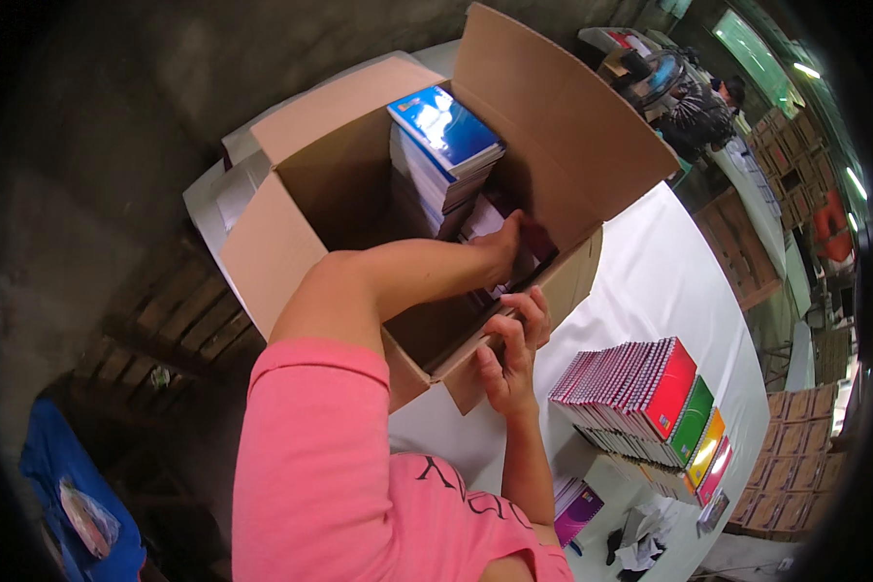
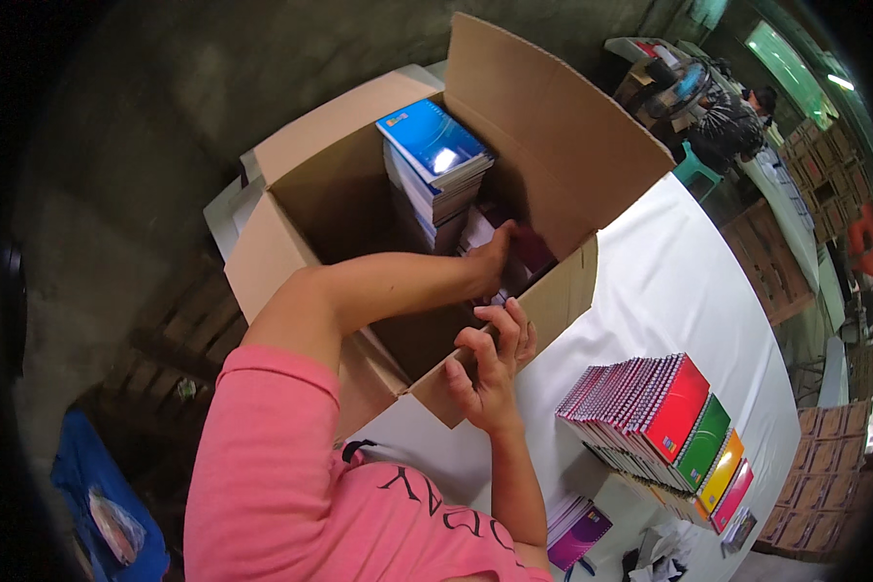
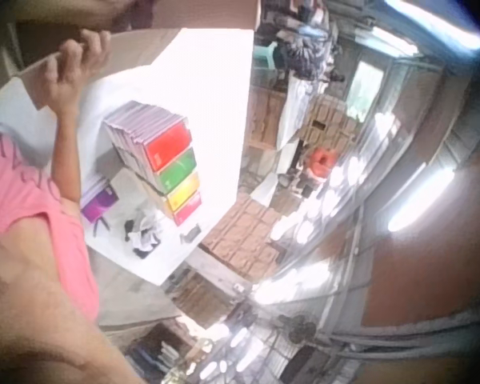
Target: The person uses pliers to clip the wire bindings on a stack of notebooks, aligns the notebooks on a table, and packs them into a cardboard box.
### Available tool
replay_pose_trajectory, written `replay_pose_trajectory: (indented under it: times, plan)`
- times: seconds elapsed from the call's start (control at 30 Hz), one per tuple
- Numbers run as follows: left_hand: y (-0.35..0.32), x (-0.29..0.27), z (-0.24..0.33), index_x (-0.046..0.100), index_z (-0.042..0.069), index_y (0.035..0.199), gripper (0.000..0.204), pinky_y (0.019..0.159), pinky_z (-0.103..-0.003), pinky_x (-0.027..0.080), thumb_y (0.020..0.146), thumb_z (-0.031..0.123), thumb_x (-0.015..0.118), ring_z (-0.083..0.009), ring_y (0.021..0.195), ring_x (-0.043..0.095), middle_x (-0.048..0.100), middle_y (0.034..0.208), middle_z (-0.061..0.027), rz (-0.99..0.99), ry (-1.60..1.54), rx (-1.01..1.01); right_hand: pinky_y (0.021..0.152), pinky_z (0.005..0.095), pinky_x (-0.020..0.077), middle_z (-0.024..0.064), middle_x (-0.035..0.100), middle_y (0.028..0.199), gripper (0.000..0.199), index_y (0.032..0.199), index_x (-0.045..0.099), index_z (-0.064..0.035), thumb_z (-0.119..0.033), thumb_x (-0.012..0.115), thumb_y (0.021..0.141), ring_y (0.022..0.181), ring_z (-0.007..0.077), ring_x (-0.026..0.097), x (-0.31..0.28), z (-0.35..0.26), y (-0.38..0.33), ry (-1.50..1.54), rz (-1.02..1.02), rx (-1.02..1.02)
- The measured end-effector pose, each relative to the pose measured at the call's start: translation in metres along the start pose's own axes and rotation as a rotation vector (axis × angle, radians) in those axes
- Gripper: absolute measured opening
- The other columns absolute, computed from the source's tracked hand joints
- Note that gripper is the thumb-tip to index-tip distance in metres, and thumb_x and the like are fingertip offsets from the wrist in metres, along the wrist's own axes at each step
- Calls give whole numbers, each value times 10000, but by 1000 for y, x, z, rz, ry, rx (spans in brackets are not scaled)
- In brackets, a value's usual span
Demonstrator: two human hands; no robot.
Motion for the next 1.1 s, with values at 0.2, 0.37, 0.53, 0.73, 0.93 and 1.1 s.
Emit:
replay_pose_trajectory:
  times: [0.2, 0.37, 0.53, 0.73, 0.93, 1.1]
  plan:
    - [12, -1, 1, 410, -90, 1313, 1059, 1018, -439, 338, 605, 652, 675, -344, 1234, 429, 423, 1359, -232, 41, 2, 68, 1062, 475, 106, 95, 434, 1244, 239, 954, 560, -134, -313, 573, 796, 1313, 343, 250, 1, 0, -1, 2, -22, -18]
    - [3, -3, 5, 409, -89, 1313, 1073, 1020, -418, 342, 596, 664, 672, -338, 1230, 436, 434, 1349, -230, 61, -23, 104, 1065, 472, 112, 103, 429, 1249, 237, 952, 561, -127, -310, 568, 802, 1310, 348, 251, 1, -1, 1, 3, -22, -26]
    - [12, -5, -2, 319, -91, 1355, 1156, 1067, -417, 285, 586, 704, 655, -364, 1271, 390, 386, 1382, -250, 260, 99, 91, 1064, 477, 113, 98, 426, 1255, 233, 954, 567, -132, -315, 572, 810, 1309, 350, 251, 4, 3, -1, 24, -34, -43]
    - [106, -2, -40, 174, -50, 1410, 1331, 1078, -435, 255, 507, 808, 644, -389, 1293, 352, 328, 1386, -326, 123, 8, 242, 1061, 470, 96, 55, 438, 1244, 229, 948, 574, -162, -322, 599, 787, 1320, 309, 268, 3, -6, 1, 9, -10, -7]
    - [118, 3, -38, 259, -3, 1326, 1118, 1007, -415, 323, 550, 698, 655, -355, 1163, 425, 412, 1269, -259, -320, -74, 255, 1047, 519, 78, 46, 436, 1231, 226, 941, 570, -173, -324, 613, 778, 1330, 282, 267, 0, -4, -1, -9, 47, -1]
    - [85, -7, -18, 372, 25, 1228, 903, 943, -410, 373, 592, 598, 657, -327, 1056, 471, 480, 1159, -205, -422, -58, 211, 1035, 550, 88, 52, 415, 1239, 254, 964, 557, -166, -348, 605, 793, 1350, 263, 243, 1, -3, -2, -19, 46, -13]
Point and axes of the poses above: each hand's wrist, its own y-axis towards the middle knuckle, its own x-axis out of the palm, z = x × y, the point moved 3 cm from there along y, towards the middle knuckle
